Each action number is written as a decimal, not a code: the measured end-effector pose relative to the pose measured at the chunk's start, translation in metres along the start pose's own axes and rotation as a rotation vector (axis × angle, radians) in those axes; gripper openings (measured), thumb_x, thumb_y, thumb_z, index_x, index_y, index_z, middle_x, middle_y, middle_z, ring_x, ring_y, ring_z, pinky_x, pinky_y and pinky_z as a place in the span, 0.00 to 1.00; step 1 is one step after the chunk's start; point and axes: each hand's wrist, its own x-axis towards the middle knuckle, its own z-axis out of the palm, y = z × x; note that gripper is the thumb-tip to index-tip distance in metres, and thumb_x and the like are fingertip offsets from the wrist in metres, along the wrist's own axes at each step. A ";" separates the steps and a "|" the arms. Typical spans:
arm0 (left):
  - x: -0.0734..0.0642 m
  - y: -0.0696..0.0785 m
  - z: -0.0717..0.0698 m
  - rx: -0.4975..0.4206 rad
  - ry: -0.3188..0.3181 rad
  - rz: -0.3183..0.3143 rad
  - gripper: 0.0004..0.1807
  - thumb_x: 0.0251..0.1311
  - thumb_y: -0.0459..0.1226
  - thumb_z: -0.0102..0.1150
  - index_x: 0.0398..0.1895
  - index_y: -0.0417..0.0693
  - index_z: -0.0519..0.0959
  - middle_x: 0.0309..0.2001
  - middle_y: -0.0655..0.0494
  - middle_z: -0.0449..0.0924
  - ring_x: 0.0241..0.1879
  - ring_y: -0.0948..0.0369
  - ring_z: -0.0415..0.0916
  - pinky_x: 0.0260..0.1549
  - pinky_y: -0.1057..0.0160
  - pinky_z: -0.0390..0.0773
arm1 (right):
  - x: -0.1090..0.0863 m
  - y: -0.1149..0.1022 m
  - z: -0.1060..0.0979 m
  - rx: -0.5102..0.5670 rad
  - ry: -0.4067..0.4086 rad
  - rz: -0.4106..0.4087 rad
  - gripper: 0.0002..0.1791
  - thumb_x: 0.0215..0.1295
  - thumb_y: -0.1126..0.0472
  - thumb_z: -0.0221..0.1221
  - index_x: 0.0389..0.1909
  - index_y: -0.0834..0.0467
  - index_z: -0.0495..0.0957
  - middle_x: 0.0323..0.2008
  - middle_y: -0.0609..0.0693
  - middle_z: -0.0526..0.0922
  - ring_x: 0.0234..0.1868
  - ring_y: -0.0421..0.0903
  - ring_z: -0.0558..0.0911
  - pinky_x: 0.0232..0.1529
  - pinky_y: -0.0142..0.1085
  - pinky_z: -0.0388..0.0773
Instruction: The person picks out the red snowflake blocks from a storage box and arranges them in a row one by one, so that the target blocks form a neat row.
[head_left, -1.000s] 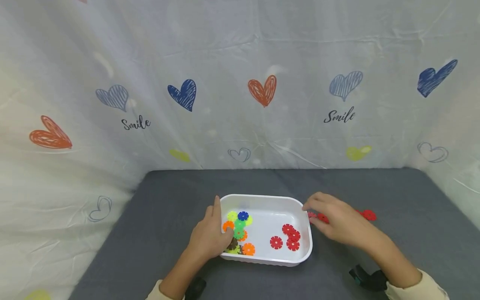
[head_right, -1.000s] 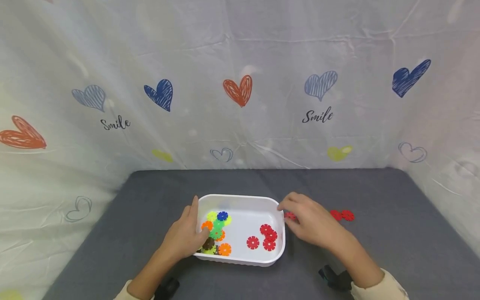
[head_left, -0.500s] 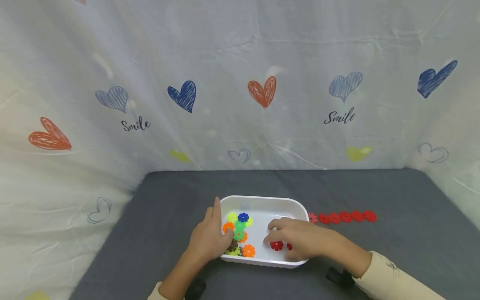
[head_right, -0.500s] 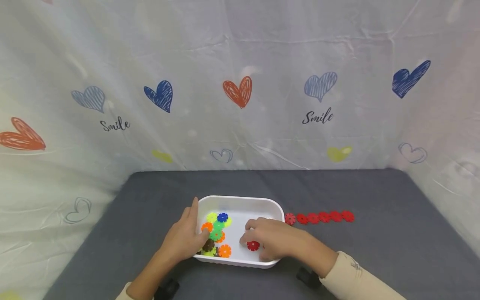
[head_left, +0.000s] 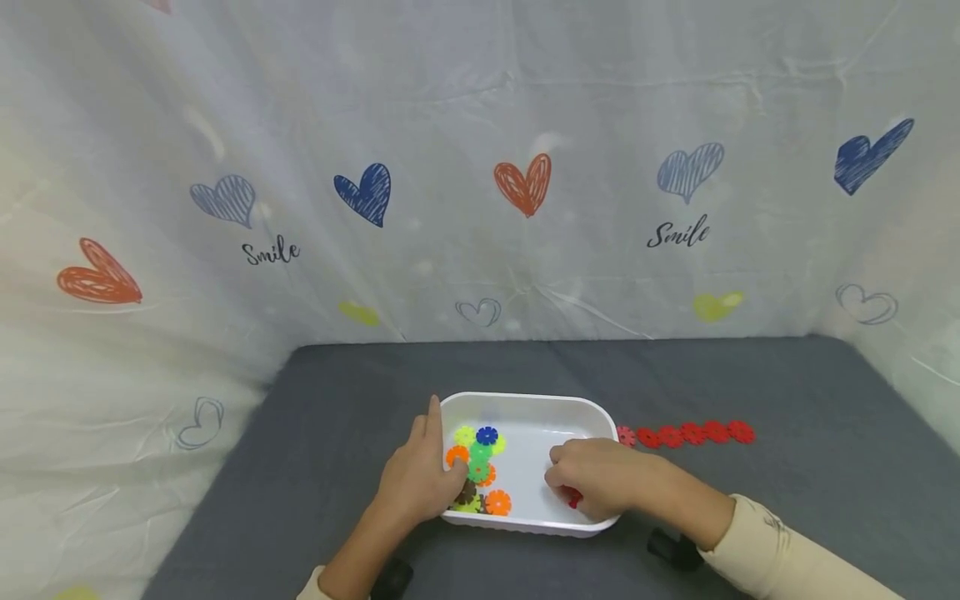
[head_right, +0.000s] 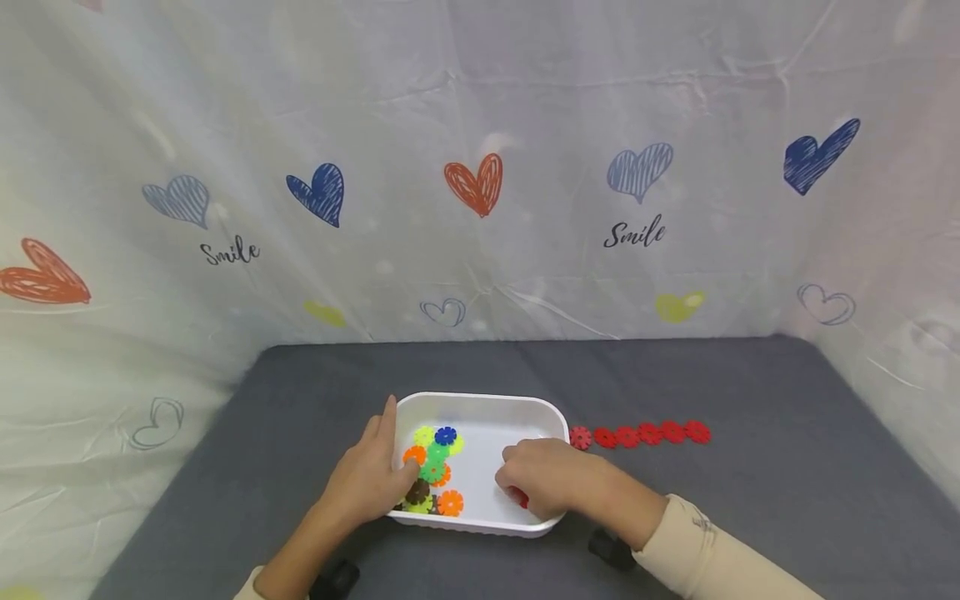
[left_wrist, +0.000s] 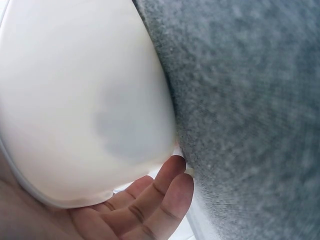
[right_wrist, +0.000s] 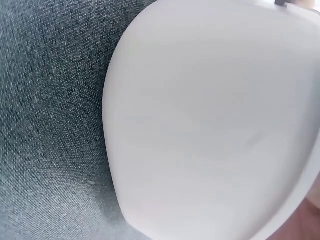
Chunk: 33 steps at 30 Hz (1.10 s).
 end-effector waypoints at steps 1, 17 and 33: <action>0.001 0.000 0.000 -0.001 -0.004 -0.001 0.51 0.54 0.42 0.60 0.79 0.36 0.48 0.63 0.40 0.67 0.26 0.55 0.70 0.21 0.58 0.70 | 0.000 -0.001 0.000 0.004 -0.002 0.010 0.15 0.45 0.67 0.71 0.23 0.48 0.74 0.22 0.37 0.64 0.26 0.35 0.66 0.28 0.28 0.67; 0.000 0.000 0.001 -0.001 -0.003 -0.003 0.52 0.53 0.42 0.60 0.79 0.37 0.48 0.63 0.40 0.68 0.27 0.56 0.70 0.21 0.58 0.69 | -0.001 0.000 -0.001 0.045 -0.061 0.078 0.17 0.43 0.65 0.72 0.23 0.48 0.71 0.23 0.37 0.65 0.25 0.35 0.66 0.28 0.30 0.67; 0.000 0.000 0.001 0.007 -0.001 -0.001 0.52 0.53 0.43 0.60 0.79 0.36 0.49 0.62 0.40 0.68 0.27 0.56 0.70 0.22 0.59 0.70 | -0.004 0.001 -0.005 0.101 -0.011 0.003 0.17 0.47 0.72 0.65 0.16 0.48 0.71 0.20 0.36 0.64 0.21 0.35 0.64 0.25 0.27 0.64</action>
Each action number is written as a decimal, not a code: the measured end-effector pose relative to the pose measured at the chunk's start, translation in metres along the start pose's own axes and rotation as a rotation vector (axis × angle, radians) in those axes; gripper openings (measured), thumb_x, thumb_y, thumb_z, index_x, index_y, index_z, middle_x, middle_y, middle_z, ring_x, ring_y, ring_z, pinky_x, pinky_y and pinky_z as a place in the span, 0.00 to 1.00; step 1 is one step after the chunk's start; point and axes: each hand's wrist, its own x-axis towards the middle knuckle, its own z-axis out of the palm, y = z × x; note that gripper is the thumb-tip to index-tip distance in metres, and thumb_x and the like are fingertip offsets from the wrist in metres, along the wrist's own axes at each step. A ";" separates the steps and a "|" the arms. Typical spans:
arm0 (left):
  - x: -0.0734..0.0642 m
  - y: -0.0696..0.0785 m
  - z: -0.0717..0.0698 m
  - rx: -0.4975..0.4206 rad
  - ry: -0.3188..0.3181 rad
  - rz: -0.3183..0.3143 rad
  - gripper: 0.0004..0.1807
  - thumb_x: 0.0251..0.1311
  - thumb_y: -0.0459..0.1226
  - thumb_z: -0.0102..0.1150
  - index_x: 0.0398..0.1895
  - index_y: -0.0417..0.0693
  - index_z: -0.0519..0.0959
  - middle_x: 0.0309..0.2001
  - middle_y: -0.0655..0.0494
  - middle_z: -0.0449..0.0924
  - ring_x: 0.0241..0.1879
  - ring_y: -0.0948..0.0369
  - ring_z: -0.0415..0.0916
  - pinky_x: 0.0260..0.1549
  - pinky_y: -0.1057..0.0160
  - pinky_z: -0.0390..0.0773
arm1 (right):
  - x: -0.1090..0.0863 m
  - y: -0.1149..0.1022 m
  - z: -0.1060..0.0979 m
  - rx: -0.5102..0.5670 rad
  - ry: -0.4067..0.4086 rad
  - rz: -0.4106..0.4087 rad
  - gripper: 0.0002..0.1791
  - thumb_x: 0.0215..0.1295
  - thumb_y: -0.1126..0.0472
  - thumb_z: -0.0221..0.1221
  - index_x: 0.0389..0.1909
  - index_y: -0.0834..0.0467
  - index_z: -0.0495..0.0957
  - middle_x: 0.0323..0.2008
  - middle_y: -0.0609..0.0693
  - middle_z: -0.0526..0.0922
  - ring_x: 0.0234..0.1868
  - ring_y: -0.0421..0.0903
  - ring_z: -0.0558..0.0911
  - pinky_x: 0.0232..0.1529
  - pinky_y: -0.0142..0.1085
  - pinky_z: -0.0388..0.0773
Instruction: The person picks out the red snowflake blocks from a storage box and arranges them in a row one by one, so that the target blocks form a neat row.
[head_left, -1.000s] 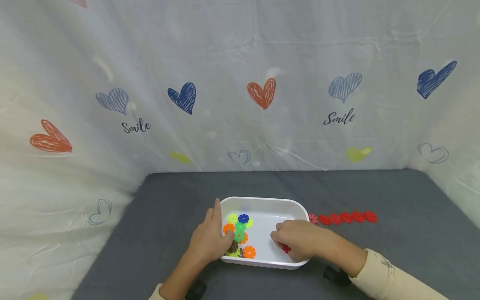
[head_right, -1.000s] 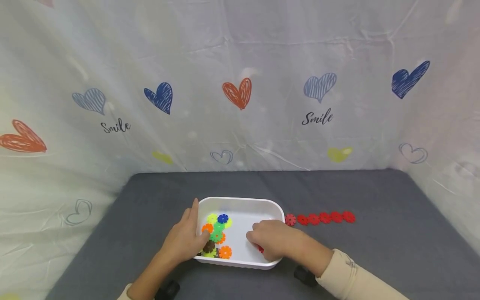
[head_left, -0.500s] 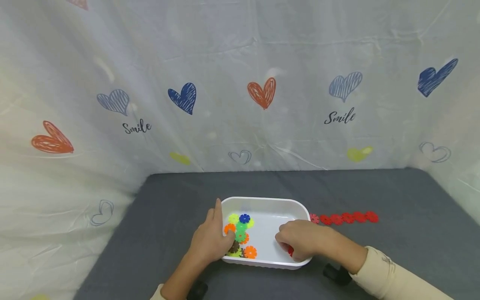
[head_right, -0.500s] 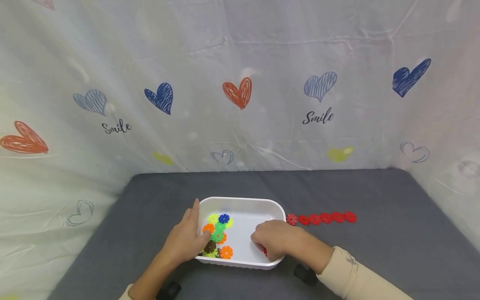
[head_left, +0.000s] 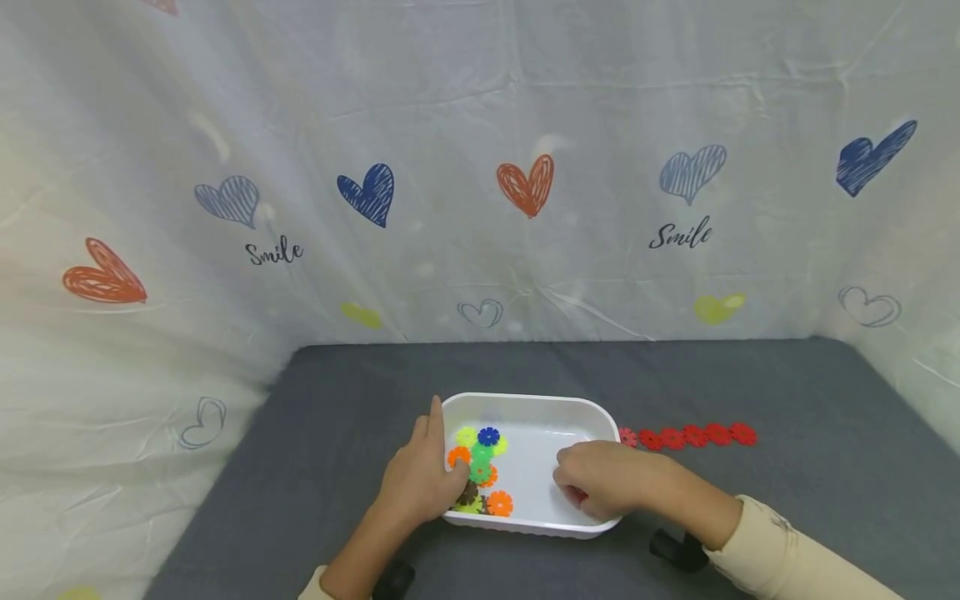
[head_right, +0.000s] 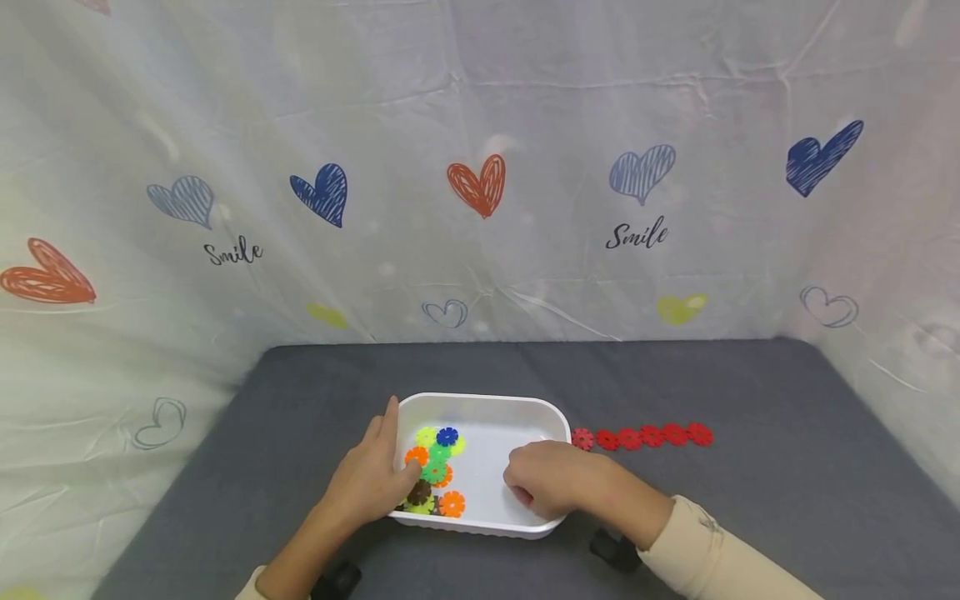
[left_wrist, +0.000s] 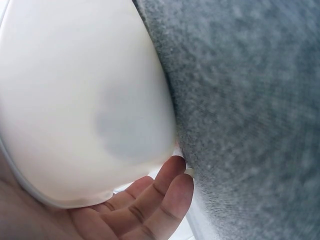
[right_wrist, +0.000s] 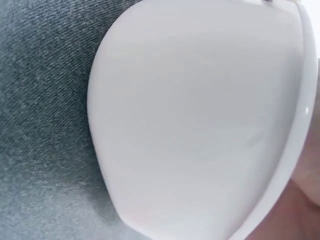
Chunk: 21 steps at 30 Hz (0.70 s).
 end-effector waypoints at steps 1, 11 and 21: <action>0.000 0.000 0.000 -0.001 0.001 0.002 0.51 0.53 0.43 0.60 0.79 0.36 0.49 0.62 0.40 0.68 0.27 0.56 0.70 0.22 0.59 0.70 | 0.000 0.001 0.000 0.015 0.014 -0.005 0.17 0.47 0.73 0.64 0.17 0.48 0.71 0.19 0.36 0.64 0.21 0.34 0.64 0.25 0.27 0.63; 0.000 0.000 0.000 0.000 0.008 0.003 0.51 0.53 0.42 0.60 0.79 0.36 0.49 0.63 0.40 0.68 0.29 0.55 0.72 0.24 0.59 0.71 | -0.003 0.006 -0.003 0.102 0.196 -0.006 0.14 0.55 0.70 0.68 0.22 0.48 0.78 0.18 0.33 0.68 0.20 0.32 0.67 0.24 0.27 0.66; 0.001 0.000 0.000 0.005 -0.006 -0.001 0.51 0.54 0.43 0.60 0.79 0.36 0.49 0.63 0.40 0.68 0.29 0.55 0.71 0.24 0.58 0.71 | -0.016 0.015 -0.011 0.164 0.309 -0.011 0.09 0.58 0.72 0.67 0.33 0.55 0.86 0.28 0.37 0.76 0.29 0.32 0.74 0.32 0.29 0.76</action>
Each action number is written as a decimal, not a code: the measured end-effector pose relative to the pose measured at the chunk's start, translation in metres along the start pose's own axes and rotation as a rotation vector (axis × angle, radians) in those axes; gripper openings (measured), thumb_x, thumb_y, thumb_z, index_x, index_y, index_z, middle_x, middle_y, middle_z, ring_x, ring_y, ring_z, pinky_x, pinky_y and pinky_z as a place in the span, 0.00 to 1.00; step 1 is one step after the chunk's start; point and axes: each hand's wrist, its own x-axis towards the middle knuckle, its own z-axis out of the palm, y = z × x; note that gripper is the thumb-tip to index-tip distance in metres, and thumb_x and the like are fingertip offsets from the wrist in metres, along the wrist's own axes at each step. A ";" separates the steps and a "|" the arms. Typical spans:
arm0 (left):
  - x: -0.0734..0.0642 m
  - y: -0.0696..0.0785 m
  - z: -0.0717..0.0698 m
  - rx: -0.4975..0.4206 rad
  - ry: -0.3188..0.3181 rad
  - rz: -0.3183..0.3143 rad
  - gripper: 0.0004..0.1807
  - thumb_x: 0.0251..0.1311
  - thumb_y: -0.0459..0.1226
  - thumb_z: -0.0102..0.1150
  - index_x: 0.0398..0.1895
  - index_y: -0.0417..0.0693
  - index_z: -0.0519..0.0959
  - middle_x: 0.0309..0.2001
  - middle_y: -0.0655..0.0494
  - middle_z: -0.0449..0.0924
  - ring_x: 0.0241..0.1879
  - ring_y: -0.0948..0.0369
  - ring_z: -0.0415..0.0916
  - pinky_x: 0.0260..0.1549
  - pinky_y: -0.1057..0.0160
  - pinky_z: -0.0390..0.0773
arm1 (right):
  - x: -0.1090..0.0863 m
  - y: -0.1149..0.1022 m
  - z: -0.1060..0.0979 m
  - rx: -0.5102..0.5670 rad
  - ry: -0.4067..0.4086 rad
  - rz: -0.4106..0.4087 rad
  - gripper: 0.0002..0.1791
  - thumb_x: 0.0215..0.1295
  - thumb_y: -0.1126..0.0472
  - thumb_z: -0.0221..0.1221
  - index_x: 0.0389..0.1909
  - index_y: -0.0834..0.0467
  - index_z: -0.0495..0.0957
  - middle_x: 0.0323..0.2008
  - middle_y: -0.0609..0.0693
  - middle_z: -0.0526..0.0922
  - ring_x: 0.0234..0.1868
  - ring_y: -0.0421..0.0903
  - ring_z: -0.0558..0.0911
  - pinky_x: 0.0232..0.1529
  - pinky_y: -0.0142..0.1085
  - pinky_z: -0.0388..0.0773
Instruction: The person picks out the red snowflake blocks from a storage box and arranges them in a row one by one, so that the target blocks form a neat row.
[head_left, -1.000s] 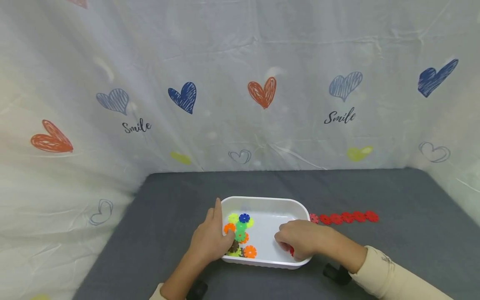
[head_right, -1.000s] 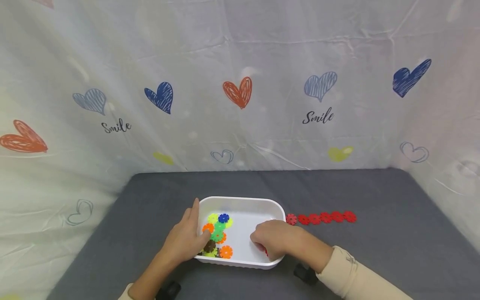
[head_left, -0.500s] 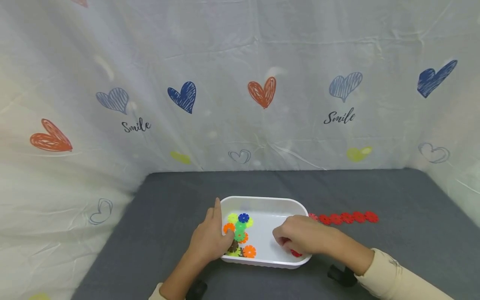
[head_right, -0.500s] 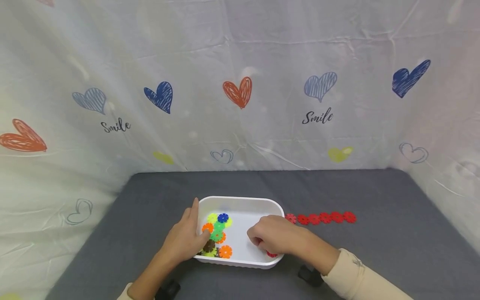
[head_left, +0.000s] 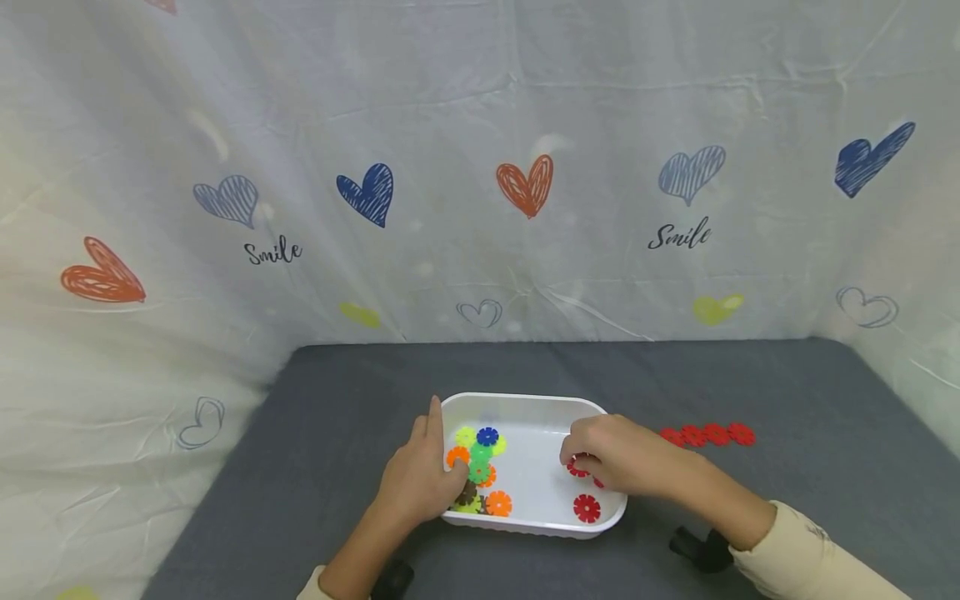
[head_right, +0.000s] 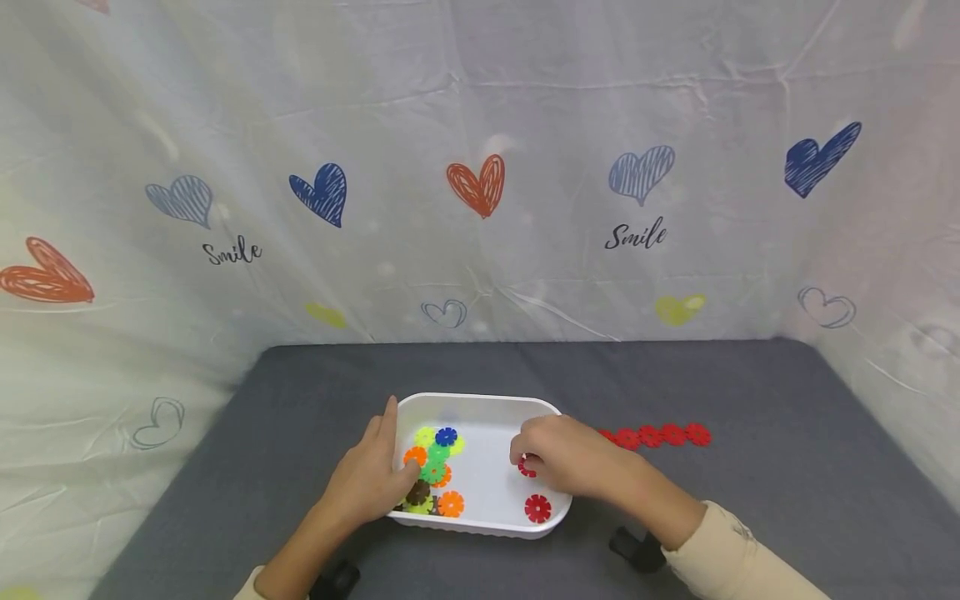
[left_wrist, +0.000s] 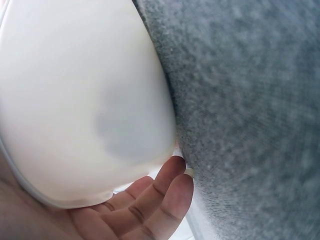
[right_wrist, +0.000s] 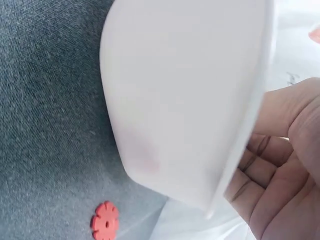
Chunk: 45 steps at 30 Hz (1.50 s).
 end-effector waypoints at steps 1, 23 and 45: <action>0.000 0.000 0.000 -0.001 -0.001 0.000 0.51 0.54 0.43 0.60 0.79 0.36 0.49 0.63 0.40 0.68 0.28 0.55 0.71 0.24 0.58 0.71 | -0.001 0.001 -0.002 0.007 0.009 0.001 0.10 0.57 0.73 0.67 0.35 0.55 0.86 0.28 0.39 0.77 0.29 0.33 0.74 0.32 0.29 0.76; 0.001 0.000 0.000 -0.008 0.007 0.006 0.51 0.54 0.42 0.60 0.79 0.36 0.49 0.62 0.39 0.68 0.28 0.55 0.71 0.23 0.58 0.71 | -0.022 0.013 -0.019 0.119 0.271 0.147 0.13 0.53 0.73 0.71 0.35 0.54 0.86 0.32 0.38 0.84 0.32 0.34 0.80 0.36 0.32 0.81; 0.000 0.000 0.001 -0.017 0.006 0.001 0.51 0.54 0.42 0.59 0.79 0.37 0.48 0.62 0.40 0.68 0.27 0.56 0.71 0.21 0.59 0.69 | -0.070 0.042 -0.032 0.151 0.395 0.350 0.12 0.56 0.73 0.69 0.34 0.52 0.86 0.33 0.41 0.84 0.32 0.37 0.81 0.34 0.34 0.80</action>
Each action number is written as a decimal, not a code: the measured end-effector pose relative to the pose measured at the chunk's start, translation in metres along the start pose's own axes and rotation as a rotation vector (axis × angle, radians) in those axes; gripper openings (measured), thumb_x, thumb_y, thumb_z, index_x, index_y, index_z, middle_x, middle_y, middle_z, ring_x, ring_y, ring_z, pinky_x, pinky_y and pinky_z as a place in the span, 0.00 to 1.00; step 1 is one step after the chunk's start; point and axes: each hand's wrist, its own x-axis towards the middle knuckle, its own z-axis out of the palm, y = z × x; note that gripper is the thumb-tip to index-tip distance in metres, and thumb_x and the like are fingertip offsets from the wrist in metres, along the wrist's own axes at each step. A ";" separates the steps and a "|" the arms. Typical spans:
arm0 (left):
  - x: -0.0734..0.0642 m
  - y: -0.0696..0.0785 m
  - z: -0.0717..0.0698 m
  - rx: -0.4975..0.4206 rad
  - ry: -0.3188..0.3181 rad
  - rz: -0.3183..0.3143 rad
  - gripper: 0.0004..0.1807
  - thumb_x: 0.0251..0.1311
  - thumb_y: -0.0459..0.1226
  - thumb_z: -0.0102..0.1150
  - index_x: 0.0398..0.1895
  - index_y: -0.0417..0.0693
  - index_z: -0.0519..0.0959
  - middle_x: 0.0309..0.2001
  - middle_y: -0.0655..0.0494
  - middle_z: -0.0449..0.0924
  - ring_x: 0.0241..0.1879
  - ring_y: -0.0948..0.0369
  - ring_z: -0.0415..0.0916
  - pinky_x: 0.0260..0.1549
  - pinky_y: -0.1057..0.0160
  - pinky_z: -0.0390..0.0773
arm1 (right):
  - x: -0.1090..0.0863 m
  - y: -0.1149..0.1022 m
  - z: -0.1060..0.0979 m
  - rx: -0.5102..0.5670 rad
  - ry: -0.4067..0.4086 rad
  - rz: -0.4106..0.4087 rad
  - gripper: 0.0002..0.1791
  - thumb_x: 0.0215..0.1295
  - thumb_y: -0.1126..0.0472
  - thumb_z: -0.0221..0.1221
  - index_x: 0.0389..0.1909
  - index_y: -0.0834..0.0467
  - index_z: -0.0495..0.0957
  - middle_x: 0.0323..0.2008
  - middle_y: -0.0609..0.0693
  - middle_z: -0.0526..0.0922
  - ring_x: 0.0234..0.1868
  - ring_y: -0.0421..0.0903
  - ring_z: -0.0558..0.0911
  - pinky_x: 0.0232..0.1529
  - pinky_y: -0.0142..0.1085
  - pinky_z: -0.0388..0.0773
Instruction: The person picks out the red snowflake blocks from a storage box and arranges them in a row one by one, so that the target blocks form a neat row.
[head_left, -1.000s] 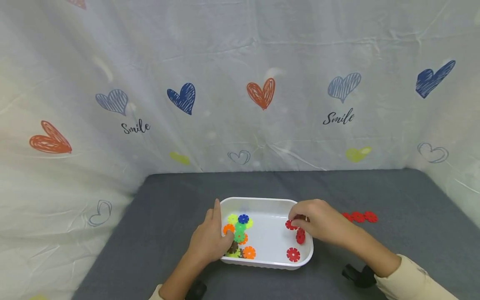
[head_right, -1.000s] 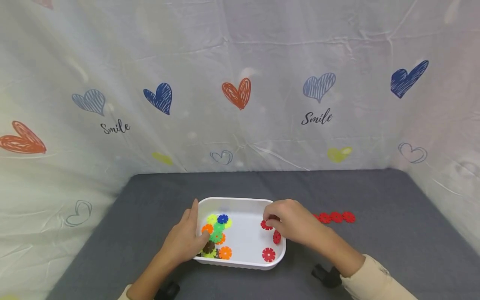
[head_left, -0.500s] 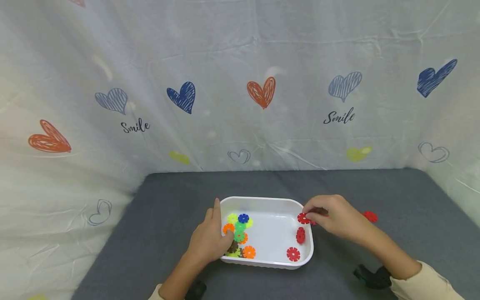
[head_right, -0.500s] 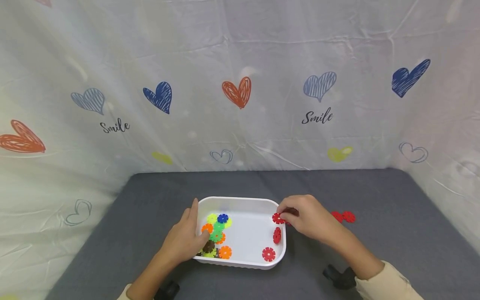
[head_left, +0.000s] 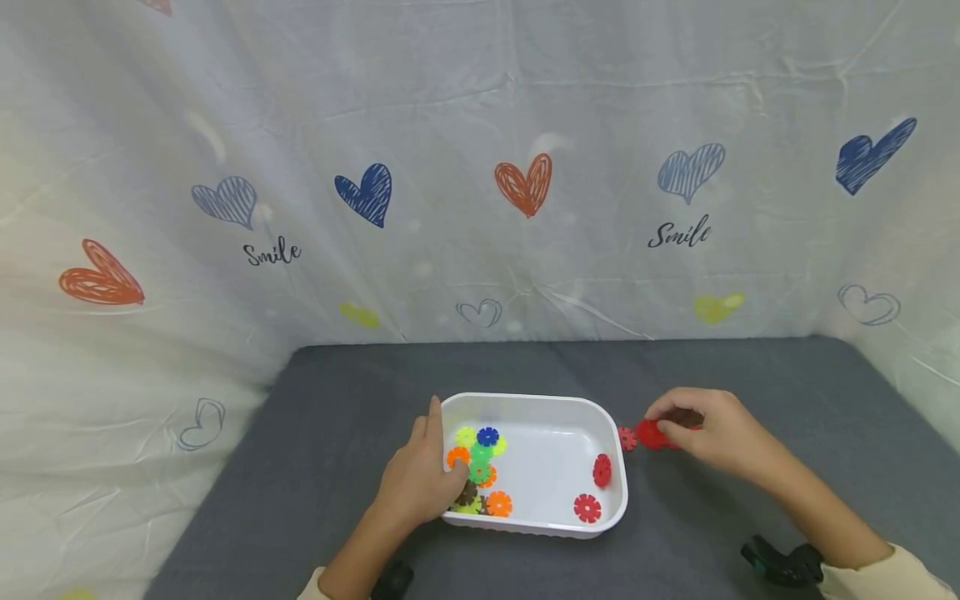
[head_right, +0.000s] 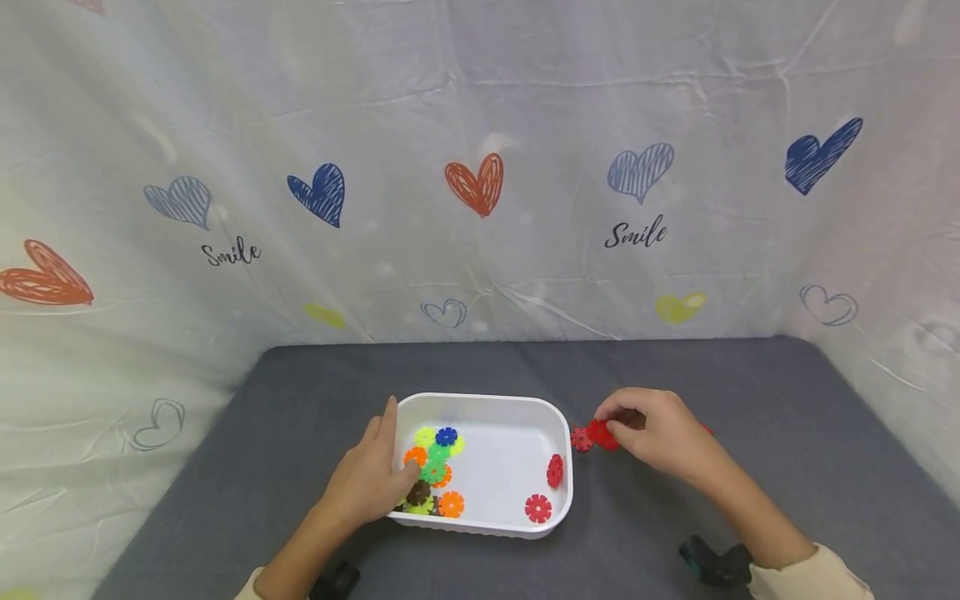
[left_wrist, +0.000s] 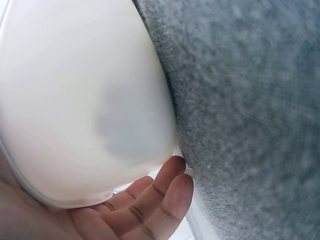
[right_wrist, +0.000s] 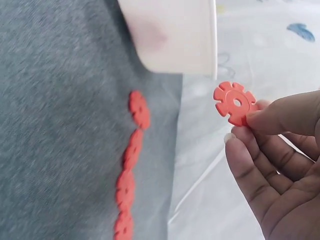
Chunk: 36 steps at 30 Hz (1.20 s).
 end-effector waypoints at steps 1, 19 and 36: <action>0.000 0.000 0.000 -0.001 -0.002 -0.002 0.51 0.54 0.42 0.59 0.79 0.37 0.48 0.62 0.40 0.68 0.27 0.56 0.71 0.22 0.59 0.69 | -0.002 0.003 -0.001 0.005 0.000 0.020 0.11 0.56 0.73 0.68 0.34 0.52 0.86 0.33 0.42 0.84 0.31 0.37 0.80 0.33 0.34 0.80; -0.001 0.000 0.001 0.007 0.023 -0.002 0.51 0.54 0.43 0.60 0.79 0.36 0.49 0.61 0.40 0.69 0.25 0.57 0.69 0.20 0.60 0.68 | -0.023 0.044 -0.030 -0.014 0.047 0.296 0.09 0.64 0.70 0.61 0.43 0.63 0.85 0.35 0.53 0.85 0.29 0.39 0.80 0.26 0.37 0.77; -0.002 0.000 0.001 0.002 0.022 -0.004 0.51 0.54 0.42 0.60 0.79 0.37 0.49 0.62 0.40 0.68 0.26 0.56 0.70 0.21 0.59 0.69 | -0.047 0.095 -0.060 0.143 0.105 0.507 0.16 0.69 0.67 0.58 0.51 0.75 0.76 0.36 0.50 0.85 0.30 0.43 0.85 0.31 0.41 0.82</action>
